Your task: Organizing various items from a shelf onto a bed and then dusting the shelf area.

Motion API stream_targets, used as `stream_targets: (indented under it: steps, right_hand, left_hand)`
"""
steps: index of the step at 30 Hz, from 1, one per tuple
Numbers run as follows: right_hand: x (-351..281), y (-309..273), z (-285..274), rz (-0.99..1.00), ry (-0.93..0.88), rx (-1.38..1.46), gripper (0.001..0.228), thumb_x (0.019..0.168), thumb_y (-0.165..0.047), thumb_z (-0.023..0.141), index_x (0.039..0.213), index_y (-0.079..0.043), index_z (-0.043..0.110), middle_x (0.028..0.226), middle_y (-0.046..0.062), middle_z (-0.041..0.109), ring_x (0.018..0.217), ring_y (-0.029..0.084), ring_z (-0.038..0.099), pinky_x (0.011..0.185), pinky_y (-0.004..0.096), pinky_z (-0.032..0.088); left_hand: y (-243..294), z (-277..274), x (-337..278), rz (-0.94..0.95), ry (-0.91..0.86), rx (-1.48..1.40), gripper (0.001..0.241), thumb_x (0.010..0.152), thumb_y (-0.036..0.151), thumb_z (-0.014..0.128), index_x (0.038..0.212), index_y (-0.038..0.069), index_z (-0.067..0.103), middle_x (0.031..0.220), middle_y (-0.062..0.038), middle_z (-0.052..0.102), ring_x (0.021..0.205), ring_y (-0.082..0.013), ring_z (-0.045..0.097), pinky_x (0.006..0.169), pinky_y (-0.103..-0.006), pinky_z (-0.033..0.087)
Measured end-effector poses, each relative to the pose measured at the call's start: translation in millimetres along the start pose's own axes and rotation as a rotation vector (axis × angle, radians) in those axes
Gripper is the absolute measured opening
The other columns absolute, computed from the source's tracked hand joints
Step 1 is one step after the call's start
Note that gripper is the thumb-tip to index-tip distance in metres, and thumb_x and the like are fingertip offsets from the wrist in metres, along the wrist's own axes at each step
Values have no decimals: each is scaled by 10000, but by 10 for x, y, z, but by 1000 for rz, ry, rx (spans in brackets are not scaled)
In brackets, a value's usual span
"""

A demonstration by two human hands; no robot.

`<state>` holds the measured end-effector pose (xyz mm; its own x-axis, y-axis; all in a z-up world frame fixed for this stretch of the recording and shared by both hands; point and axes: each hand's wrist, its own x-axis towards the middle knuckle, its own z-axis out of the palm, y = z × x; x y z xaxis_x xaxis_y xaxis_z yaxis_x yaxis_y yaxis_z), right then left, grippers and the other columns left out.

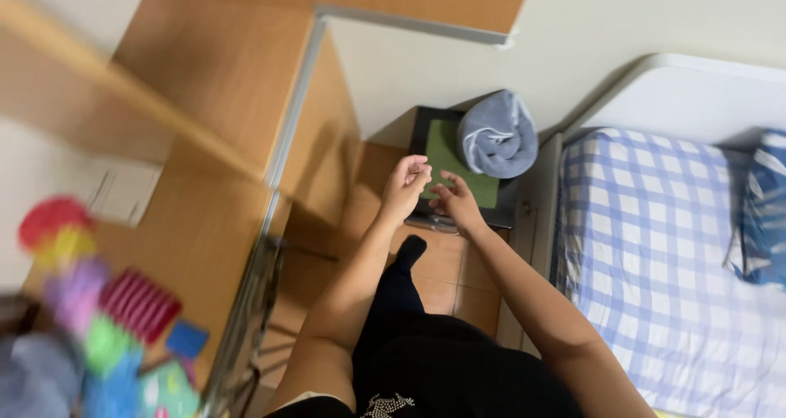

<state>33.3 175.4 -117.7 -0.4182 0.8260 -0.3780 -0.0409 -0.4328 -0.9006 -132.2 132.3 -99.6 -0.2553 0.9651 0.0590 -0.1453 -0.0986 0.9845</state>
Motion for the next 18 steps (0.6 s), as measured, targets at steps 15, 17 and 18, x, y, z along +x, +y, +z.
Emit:
stream_targets:
  steps: [15,17,18]
  right_hand:
    - [-1767,199,2453,63,-656,-144,365,1036,-105,531,1398,-72,499,1078,53,686,868,134,692,726,261,555]
    - [-1950,273,2815,65,-711,-178,356,1034,-104,542,1388,-72,520,1054,49,692,856,136,695,715,261,552]
    - [-2042,313,3006,61,-734,-199,346,1032,-102,553,1377,-71,541,1030,46,699,844,138,699,704,261,549]
  left_hand:
    - [1447,-1421,-2882,127,512,17,314,1026,94,582,1330,43,522,1102,-94,699,908,-121,679,819,-282,571]
    - [1421,-1718,-3207,172,554,17,306,1030,91,582,1326,39,523,1092,-94,697,914,-124,675,819,-285,573]
    - [1410,-1876,-3372,207,564,15,298,1035,89,583,1322,35,525,1082,-94,695,920,-127,671,819,-288,574]
